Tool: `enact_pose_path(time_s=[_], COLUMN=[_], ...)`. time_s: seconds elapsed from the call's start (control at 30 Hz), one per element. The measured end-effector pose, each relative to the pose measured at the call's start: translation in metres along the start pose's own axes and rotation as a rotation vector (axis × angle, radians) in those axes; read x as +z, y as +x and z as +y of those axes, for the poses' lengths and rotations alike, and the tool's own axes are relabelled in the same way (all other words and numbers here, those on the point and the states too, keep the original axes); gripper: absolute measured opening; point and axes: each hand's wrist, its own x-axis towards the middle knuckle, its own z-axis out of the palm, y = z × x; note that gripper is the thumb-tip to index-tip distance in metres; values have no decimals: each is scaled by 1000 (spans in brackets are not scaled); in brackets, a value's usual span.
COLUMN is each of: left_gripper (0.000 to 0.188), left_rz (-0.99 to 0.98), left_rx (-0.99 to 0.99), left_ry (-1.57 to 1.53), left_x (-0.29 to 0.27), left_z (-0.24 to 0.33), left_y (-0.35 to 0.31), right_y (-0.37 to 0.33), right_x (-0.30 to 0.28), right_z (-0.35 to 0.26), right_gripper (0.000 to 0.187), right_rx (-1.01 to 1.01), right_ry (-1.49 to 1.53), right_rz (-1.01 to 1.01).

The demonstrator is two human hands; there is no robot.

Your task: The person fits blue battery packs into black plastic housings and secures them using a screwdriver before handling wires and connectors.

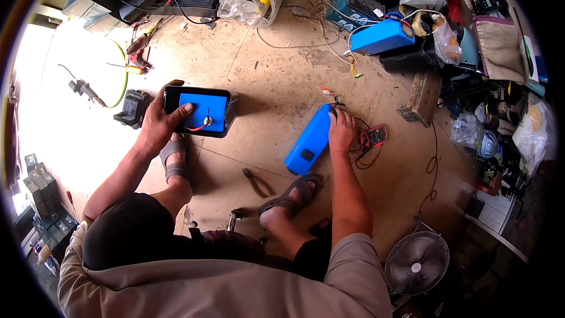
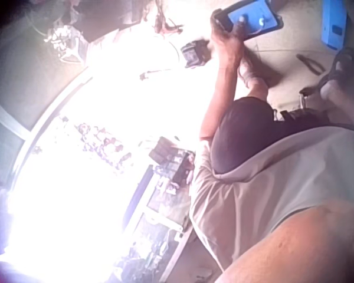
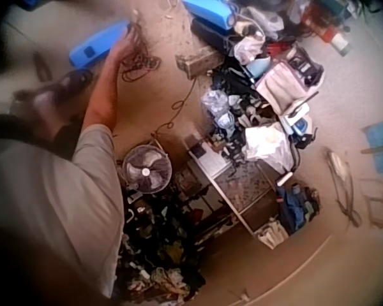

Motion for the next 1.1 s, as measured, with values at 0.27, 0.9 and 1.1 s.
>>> enact_pose_path(time_s=[0.27, 0.9, 1.1], left_gripper=[73, 70, 67], left_rz=[16, -16, -7], left_rx=[-2, 10, 57], left_ry=[33, 1, 39], left_x=[0, -10, -2], left_z=[-1, -8, -9], left_y=[-1, 2, 8], right_y=[10, 117, 92], right_x=[19, -152, -180], right_z=[8, -195, -231], right_gripper=[30, 34, 38], right_rx=[158, 450, 228], right_ry=[-129, 1302, 938], right_rz=[-61, -421, -524])
